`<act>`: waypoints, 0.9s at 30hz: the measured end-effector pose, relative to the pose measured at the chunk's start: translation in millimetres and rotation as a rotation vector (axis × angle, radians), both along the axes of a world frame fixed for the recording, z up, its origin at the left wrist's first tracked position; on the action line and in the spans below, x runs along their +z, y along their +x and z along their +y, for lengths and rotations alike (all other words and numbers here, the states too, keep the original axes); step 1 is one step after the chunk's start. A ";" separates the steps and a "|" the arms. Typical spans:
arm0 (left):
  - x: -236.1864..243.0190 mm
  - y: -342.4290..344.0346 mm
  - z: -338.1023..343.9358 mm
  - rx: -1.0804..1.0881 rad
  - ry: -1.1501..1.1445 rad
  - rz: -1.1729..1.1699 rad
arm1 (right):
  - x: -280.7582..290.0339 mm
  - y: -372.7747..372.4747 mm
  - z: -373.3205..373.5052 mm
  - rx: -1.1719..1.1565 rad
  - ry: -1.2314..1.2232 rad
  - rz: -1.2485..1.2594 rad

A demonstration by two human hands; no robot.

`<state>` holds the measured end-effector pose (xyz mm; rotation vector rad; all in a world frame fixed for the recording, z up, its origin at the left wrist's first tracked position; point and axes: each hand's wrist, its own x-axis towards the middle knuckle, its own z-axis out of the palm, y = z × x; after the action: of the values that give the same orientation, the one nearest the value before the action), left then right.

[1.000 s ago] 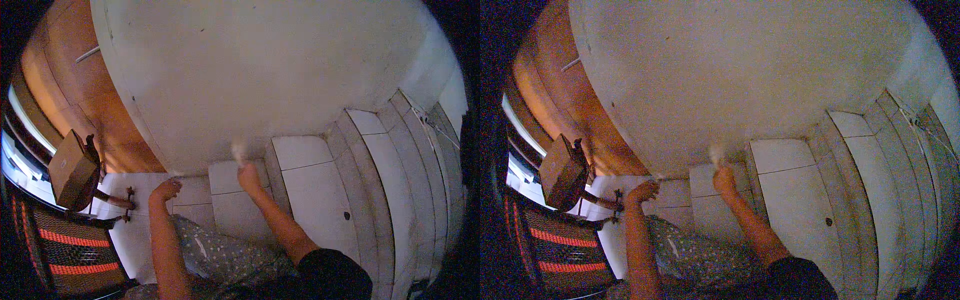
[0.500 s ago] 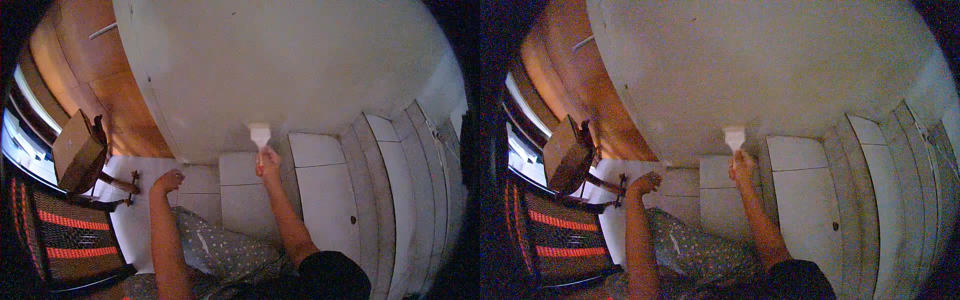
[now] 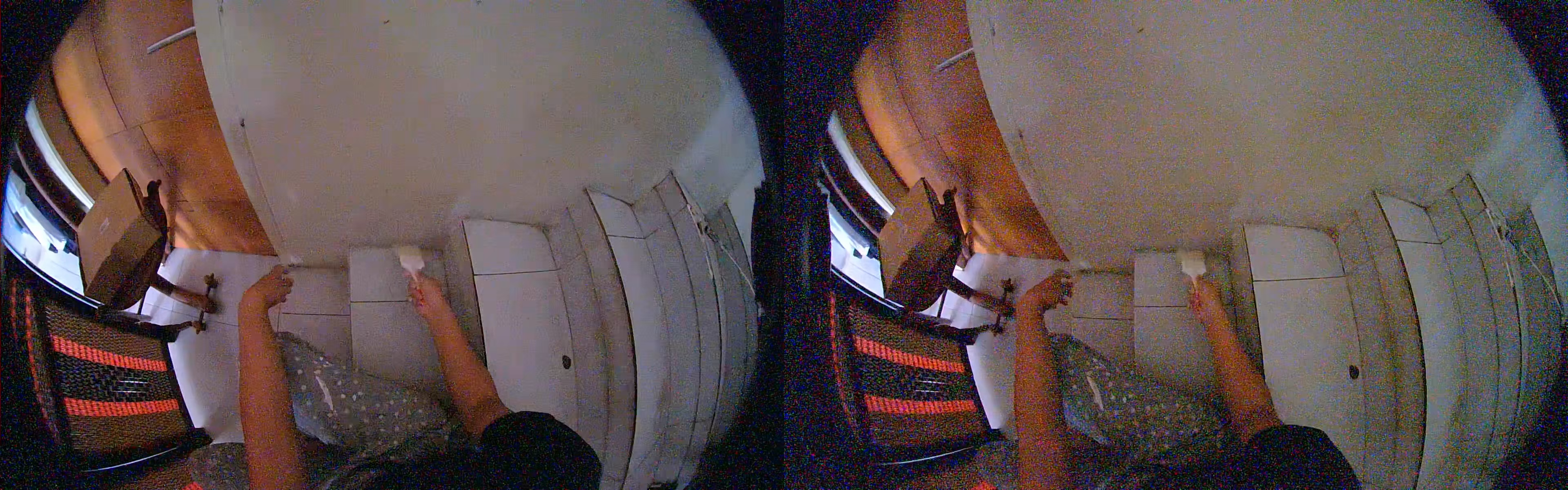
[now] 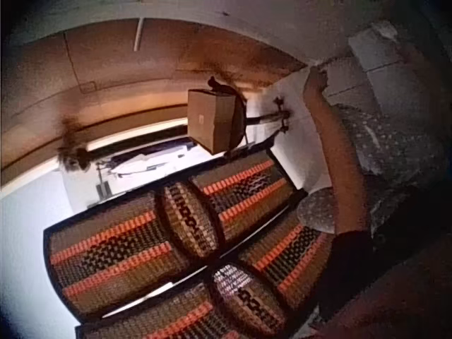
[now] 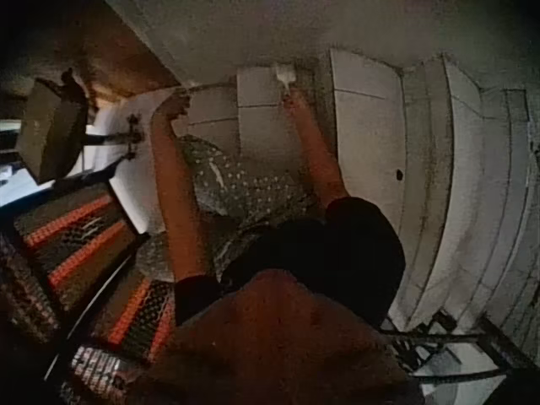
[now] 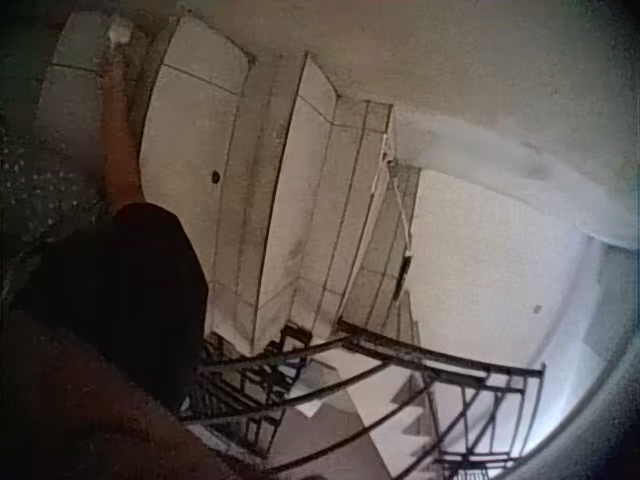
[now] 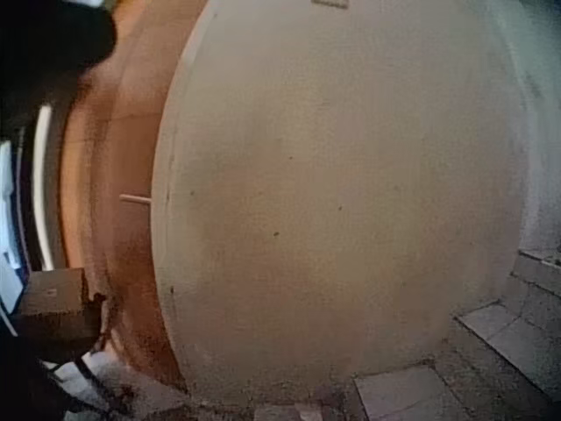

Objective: The person applies paint to a wall near stairs using a paintbrush, dipping the brush into a paint tray to load it with paint.

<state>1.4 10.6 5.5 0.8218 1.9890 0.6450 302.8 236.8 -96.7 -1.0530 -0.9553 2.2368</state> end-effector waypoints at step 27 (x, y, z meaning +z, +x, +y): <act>-1.1 -1.7 5.8 -0.014 -0.048 0.037 | 3.1 -37.7 -20.9 0.053 -0.065 -0.017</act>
<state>-0.4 16.4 4.4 0.8235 2.0220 0.5757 265.2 215.9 -93.6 -1.0884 -0.9336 2.3197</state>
